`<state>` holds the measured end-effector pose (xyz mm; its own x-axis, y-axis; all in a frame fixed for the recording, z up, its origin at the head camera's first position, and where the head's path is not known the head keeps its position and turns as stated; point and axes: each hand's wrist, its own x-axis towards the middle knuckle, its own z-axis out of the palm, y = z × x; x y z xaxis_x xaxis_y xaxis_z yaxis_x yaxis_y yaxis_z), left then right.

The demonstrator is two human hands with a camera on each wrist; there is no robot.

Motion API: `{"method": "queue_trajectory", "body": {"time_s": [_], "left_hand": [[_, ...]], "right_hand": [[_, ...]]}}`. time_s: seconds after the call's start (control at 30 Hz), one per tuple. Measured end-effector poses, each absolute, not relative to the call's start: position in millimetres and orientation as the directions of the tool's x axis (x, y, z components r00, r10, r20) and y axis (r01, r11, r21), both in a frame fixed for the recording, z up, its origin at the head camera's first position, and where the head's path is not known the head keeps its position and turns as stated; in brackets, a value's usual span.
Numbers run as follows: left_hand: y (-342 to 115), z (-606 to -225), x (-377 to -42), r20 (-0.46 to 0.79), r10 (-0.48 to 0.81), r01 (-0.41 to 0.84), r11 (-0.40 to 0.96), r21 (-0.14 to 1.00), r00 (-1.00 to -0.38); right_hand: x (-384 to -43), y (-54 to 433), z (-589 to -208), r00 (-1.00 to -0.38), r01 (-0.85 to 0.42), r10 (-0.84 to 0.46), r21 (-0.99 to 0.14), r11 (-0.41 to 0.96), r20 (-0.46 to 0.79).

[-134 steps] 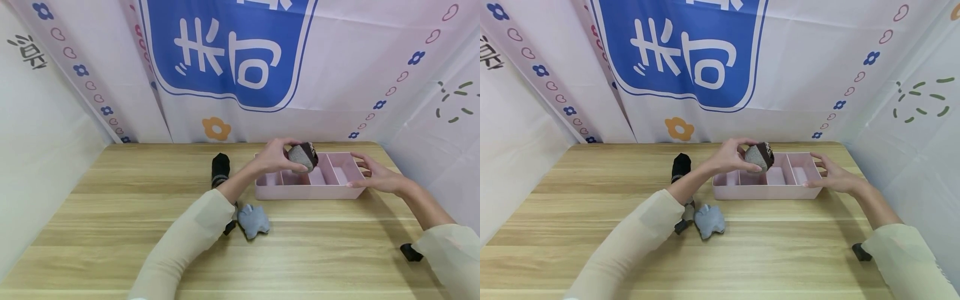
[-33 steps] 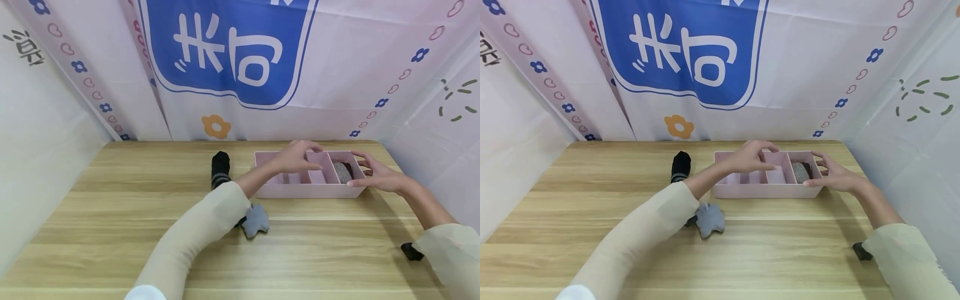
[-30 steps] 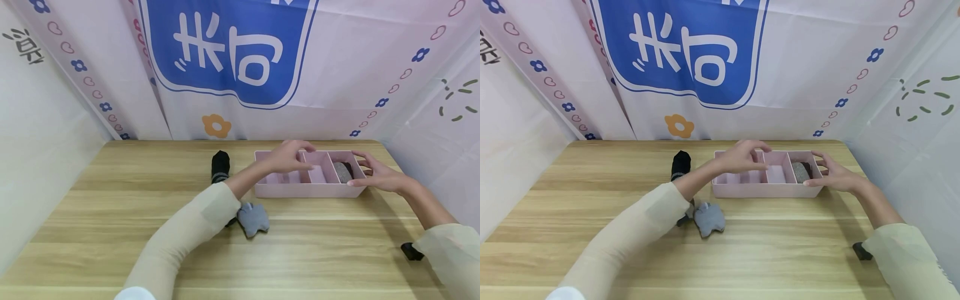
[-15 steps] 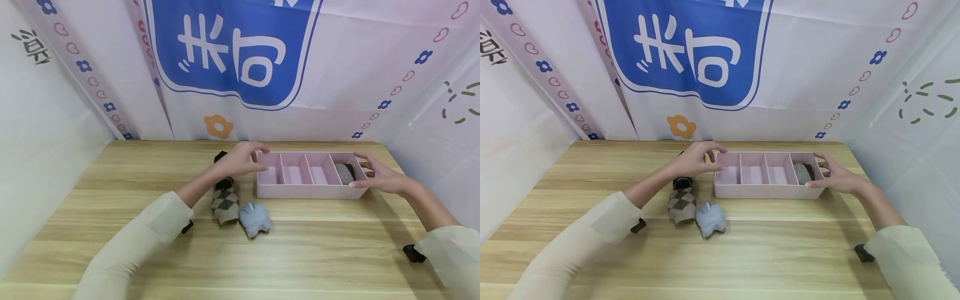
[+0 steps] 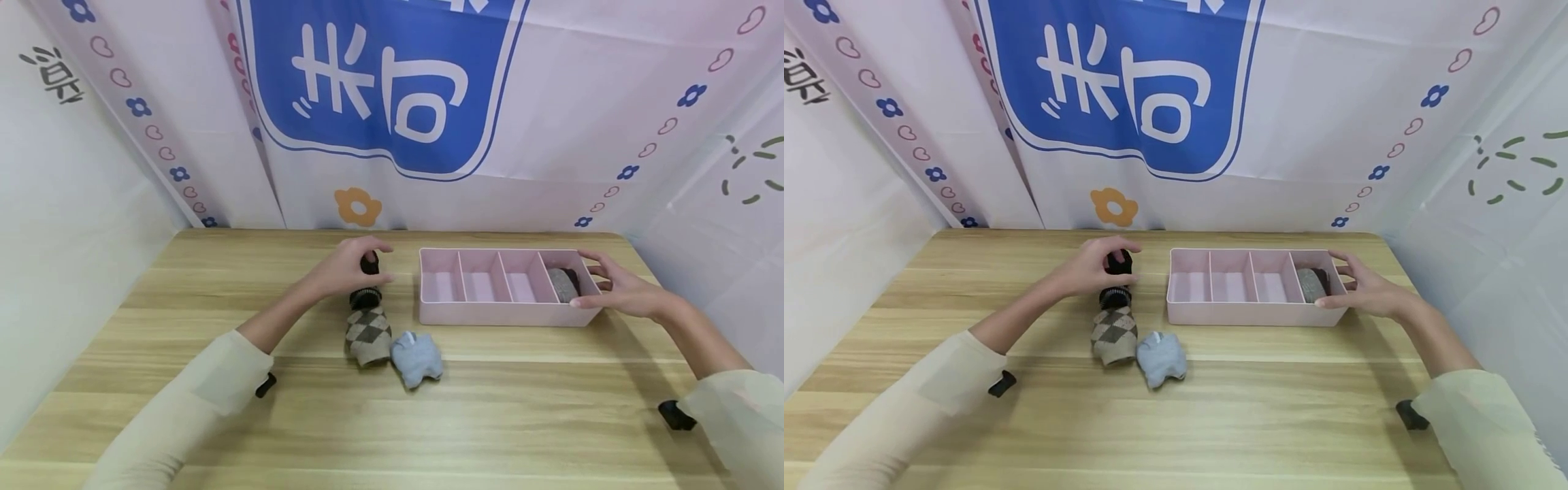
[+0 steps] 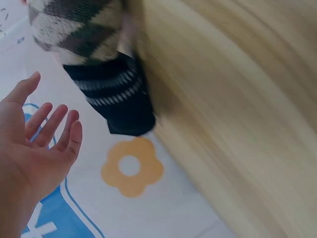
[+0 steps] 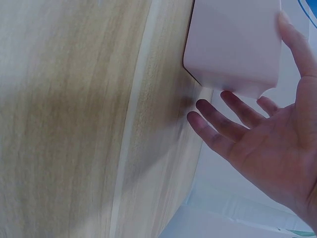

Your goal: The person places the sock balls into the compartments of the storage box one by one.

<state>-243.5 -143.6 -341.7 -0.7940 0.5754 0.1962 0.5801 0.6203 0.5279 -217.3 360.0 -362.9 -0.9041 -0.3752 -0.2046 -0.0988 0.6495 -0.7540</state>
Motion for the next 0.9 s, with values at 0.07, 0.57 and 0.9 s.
{"method": "queue_trajectory", "body": {"time_s": [0.07, 0.57, 0.9], "left_hand": [[-152, -344, -244, 0.17, 0.557, 0.555, 0.651, 0.518, -0.813], [-195, -370, -258, -0.014, 0.528, 0.434, 0.713, 0.55, -0.849], [-200, -382, -269, 0.015, 0.573, 0.496, 0.695, 0.521, -0.819]], "right_hand": [[-217, 360, -363, -0.904, -0.097, -0.375, -0.756, 0.647, -0.206], [-219, 360, -364, -0.906, -0.097, -0.369, -0.749, 0.656, -0.206], [-217, 360, -361, -0.904, -0.09, -0.371, -0.753, 0.652, -0.213]]}}
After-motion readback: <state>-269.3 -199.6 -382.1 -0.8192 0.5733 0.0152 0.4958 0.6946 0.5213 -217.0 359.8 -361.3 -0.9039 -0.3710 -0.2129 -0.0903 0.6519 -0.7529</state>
